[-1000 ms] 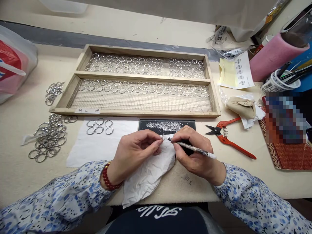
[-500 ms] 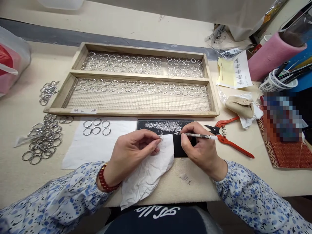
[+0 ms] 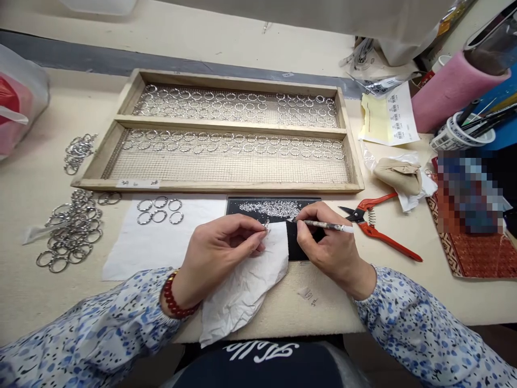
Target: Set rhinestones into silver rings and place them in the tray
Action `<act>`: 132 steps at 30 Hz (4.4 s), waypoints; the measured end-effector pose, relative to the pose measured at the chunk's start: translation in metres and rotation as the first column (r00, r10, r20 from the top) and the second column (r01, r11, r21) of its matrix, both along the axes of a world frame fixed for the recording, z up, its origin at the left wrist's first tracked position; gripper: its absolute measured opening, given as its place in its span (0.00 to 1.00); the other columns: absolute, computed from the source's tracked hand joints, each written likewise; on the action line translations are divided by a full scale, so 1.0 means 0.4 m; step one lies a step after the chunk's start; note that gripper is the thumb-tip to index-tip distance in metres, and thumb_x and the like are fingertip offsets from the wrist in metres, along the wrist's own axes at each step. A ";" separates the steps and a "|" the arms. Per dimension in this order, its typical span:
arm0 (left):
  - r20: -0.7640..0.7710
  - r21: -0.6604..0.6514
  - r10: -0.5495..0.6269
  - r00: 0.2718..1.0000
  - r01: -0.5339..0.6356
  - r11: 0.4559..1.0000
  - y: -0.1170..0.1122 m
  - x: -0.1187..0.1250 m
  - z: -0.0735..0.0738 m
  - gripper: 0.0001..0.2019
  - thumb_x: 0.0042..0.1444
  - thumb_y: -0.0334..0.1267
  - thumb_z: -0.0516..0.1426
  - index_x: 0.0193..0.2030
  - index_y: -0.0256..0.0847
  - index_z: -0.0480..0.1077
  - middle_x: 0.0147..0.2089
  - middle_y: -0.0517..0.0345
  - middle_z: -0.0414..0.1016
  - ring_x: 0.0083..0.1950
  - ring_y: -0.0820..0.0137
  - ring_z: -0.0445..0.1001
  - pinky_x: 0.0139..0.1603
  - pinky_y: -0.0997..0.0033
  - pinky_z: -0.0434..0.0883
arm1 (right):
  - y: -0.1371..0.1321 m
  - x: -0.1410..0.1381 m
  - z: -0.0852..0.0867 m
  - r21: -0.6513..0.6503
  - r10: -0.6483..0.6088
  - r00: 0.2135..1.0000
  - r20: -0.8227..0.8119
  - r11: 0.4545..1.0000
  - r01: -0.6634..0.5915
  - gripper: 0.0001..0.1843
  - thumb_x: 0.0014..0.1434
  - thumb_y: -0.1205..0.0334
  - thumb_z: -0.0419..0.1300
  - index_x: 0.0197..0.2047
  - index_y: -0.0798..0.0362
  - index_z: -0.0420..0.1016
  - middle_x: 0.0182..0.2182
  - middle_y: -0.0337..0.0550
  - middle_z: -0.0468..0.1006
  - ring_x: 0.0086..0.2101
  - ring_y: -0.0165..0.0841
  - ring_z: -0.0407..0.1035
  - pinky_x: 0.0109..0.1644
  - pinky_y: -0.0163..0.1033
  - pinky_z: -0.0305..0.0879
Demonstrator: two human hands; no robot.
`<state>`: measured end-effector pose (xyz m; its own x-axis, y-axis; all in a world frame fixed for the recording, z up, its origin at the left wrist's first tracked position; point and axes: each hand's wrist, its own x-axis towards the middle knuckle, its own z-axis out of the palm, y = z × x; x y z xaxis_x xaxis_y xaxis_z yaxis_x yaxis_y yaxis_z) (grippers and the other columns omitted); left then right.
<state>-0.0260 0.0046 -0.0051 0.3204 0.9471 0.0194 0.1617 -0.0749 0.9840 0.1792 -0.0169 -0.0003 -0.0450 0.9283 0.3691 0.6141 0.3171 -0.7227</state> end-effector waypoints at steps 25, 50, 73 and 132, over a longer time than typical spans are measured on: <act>-0.096 0.117 -0.003 0.995 0.015 0.993 0.002 0.002 0.002 0.02 0.54 0.28 0.62 0.32 0.34 0.76 0.28 0.55 0.78 0.29 0.71 0.77 0.27 0.73 0.76 | -0.009 -0.027 0.014 0.114 0.284 0.934 -0.216 0.958 -0.265 0.13 0.56 0.78 0.59 0.42 0.54 0.74 0.32 0.43 0.74 0.35 0.34 0.70 0.41 0.44 0.67; -0.101 0.114 -0.003 0.995 0.014 0.993 0.001 0.003 0.001 0.01 0.54 0.29 0.62 0.33 0.35 0.77 0.31 0.54 0.78 0.29 0.71 0.77 0.27 0.74 0.77 | -0.011 -0.026 0.015 0.088 0.273 0.938 -0.216 0.962 -0.259 0.12 0.57 0.77 0.59 0.42 0.54 0.74 0.33 0.43 0.74 0.35 0.35 0.70 0.40 0.44 0.67; -0.024 0.045 0.003 1.000 -0.002 0.999 0.000 0.001 -0.002 0.01 0.55 0.29 0.61 0.35 0.36 0.76 0.30 0.56 0.77 0.26 0.73 0.78 0.26 0.76 0.78 | 0.000 0.001 -0.001 0.007 -0.005 1.000 -0.009 1.000 0.005 0.04 0.57 0.70 0.59 0.35 0.53 0.72 0.30 0.39 0.73 0.30 0.30 0.68 0.31 0.37 0.64; -0.059 0.124 -0.004 0.998 0.011 0.992 0.000 -0.001 -0.004 0.02 0.55 0.29 0.60 0.34 0.35 0.76 0.31 0.55 0.77 0.29 0.70 0.77 0.29 0.71 0.78 | -0.011 -0.017 0.022 0.169 0.231 0.948 -0.217 0.966 -0.196 0.16 0.58 0.78 0.57 0.47 0.54 0.75 0.33 0.42 0.75 0.34 0.33 0.71 0.39 0.42 0.68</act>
